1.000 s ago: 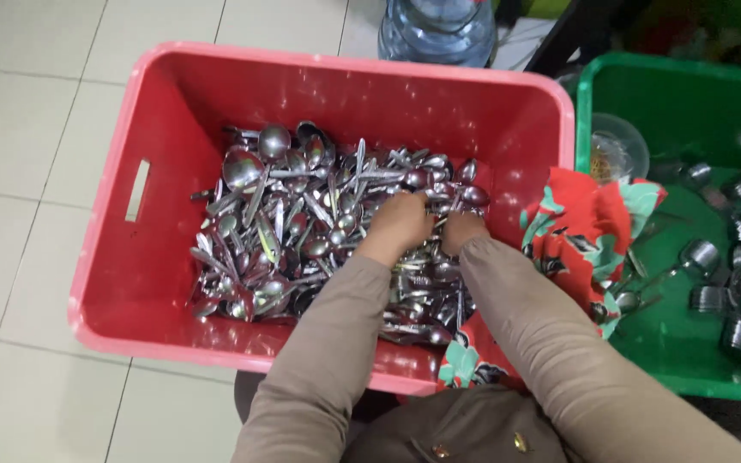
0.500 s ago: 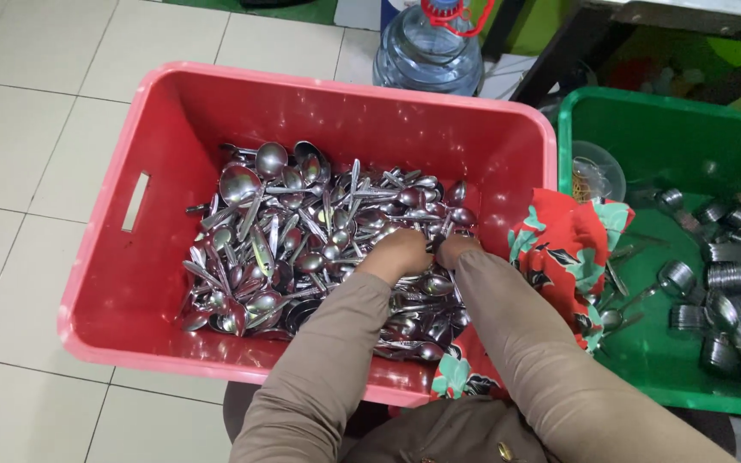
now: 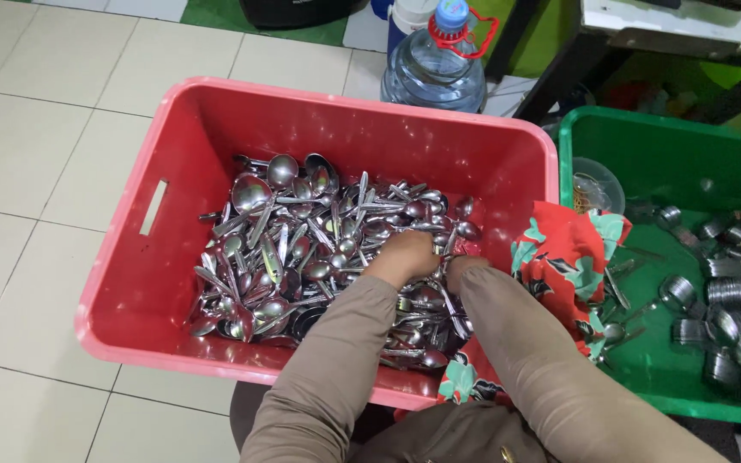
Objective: Sorting and wiping metal spoons from a bin.
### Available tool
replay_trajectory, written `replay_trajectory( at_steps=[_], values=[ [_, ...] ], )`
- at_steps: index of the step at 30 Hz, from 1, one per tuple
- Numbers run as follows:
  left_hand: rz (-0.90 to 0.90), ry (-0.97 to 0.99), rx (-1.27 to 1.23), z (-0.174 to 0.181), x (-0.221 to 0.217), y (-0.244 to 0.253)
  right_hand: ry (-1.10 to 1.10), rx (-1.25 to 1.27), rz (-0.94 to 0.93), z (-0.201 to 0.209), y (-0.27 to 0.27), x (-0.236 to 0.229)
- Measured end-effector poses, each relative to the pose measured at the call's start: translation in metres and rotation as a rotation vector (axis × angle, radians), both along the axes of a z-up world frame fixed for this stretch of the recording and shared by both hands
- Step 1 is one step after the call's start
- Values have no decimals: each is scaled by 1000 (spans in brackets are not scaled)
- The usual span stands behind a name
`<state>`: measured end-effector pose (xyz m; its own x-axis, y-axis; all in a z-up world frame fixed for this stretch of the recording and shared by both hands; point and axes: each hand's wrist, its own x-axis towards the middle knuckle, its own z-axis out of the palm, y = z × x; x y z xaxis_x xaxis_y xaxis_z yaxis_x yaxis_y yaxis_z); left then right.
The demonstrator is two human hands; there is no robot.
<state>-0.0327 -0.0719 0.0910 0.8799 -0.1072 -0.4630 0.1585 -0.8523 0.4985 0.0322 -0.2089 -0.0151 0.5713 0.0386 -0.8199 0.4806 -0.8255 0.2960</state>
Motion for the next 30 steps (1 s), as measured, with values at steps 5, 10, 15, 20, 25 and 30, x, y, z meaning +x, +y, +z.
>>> replay_trajectory(
  at_steps=[5, 10, 15, 20, 25, 30],
  values=[
    [46, -49, 5, -19, 10, -2, -102, 70, 17, 26, 6, -4],
    [20, -82, 71, -11, 5, -4, -231, 484, 201, -40, -12, 24],
    [-6, 20, -33, 27, -13, 4, 28, 1012, -291, 39, -4, 4],
    [102, -55, -119, 29, -3, 21, 115, 1467, -600, 80, -3, 15],
    [332, -226, -110, 21, 10, 52, -101, 1217, -601, 81, 11, 63],
    [550, -404, -130, 13, 12, 67, -335, 1444, -1009, 43, 68, 94]
  ],
)
